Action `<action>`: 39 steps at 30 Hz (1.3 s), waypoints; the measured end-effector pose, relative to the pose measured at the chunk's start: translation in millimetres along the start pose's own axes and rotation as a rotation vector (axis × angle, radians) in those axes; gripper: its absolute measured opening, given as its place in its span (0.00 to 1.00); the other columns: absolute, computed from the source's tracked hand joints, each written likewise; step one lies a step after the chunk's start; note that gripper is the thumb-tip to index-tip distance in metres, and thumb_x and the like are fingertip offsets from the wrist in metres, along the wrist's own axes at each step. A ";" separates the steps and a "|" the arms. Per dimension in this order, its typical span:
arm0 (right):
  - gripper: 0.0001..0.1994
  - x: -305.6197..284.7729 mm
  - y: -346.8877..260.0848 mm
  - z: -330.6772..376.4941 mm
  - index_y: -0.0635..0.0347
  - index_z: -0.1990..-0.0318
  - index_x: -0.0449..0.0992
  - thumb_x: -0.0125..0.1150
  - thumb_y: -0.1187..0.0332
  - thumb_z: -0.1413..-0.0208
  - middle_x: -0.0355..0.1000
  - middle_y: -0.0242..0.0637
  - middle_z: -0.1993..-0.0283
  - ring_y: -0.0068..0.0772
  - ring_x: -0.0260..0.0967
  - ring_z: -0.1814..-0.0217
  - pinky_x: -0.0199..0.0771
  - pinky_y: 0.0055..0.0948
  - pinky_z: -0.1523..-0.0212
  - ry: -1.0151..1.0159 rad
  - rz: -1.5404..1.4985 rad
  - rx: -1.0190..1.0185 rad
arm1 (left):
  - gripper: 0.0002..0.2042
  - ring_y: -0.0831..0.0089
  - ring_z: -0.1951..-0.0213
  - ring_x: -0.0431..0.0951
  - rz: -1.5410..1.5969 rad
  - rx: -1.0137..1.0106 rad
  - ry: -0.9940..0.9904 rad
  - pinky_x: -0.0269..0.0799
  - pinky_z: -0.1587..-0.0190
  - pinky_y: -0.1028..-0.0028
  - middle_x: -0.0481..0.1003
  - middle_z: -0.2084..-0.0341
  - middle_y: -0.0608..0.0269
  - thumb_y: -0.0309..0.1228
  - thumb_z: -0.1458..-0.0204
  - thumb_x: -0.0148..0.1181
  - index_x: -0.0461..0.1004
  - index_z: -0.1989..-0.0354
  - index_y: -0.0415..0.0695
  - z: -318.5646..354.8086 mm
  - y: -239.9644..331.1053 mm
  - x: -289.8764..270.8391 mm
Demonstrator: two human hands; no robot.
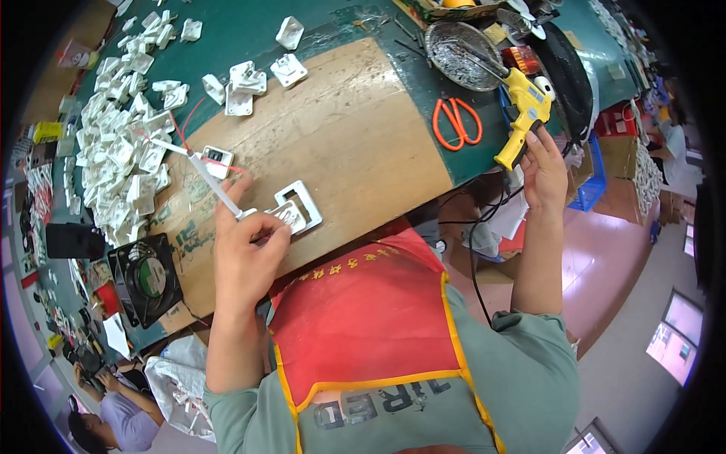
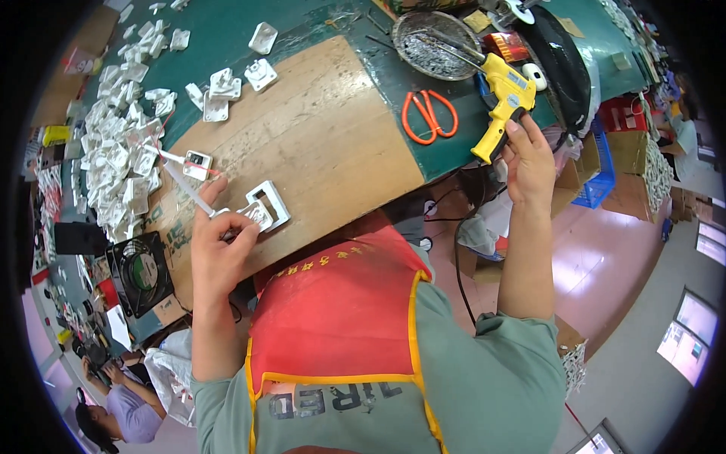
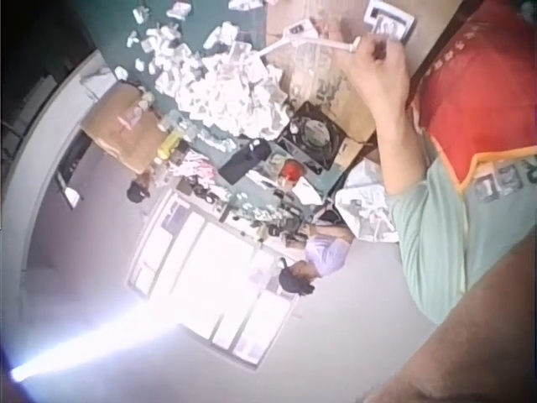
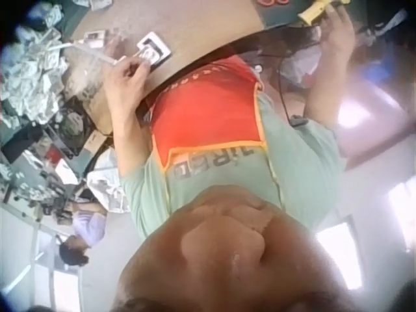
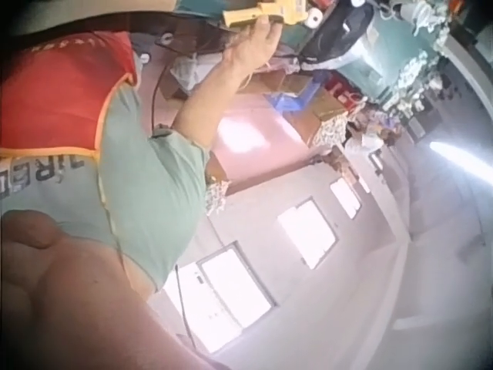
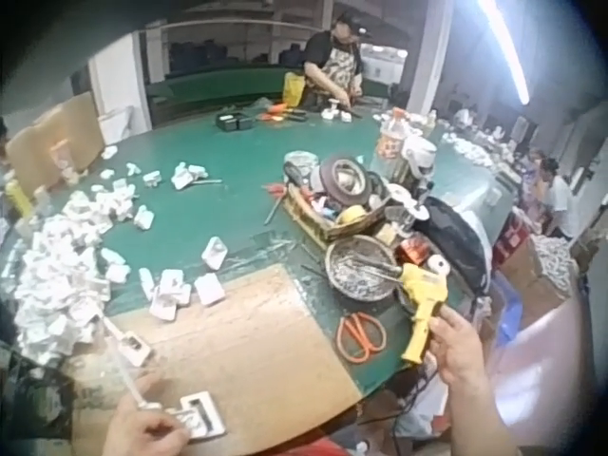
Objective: Assembling and soldering small electrical components into plastic housings on an industrial workbench.
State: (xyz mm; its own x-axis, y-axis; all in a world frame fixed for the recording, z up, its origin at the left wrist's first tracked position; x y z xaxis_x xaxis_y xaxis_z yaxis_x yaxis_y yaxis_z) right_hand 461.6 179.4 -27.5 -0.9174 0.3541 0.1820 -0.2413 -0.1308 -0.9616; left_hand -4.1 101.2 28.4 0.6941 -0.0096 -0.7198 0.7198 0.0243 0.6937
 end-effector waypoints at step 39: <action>0.12 158.7 18.3 90.6 0.68 0.50 0.72 0.55 0.78 0.42 0.67 0.31 0.65 0.16 0.64 0.69 0.65 0.16 0.69 -0.476 0.346 -0.348 | 0.25 0.67 0.53 0.74 0.263 0.346 0.363 0.76 0.58 0.72 0.72 0.52 0.53 0.24 0.65 0.71 0.73 0.53 0.39 31.3 15.2 -125.7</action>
State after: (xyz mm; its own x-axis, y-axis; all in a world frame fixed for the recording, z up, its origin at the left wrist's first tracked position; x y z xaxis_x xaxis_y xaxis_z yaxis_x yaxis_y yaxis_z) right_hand 282.9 149.3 2.4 -0.9818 -0.1113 -0.1541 0.1339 0.1702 -0.9763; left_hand -80.1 71.5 130.2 0.8465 0.2981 -0.4411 0.5269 -0.3502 0.7745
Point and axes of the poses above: each hand's wrist, its own z-axis away from the middle knuckle, its own x-axis out of the palm, y = z × x, the point moved 9 cm from there along -z, towards the middle knuckle
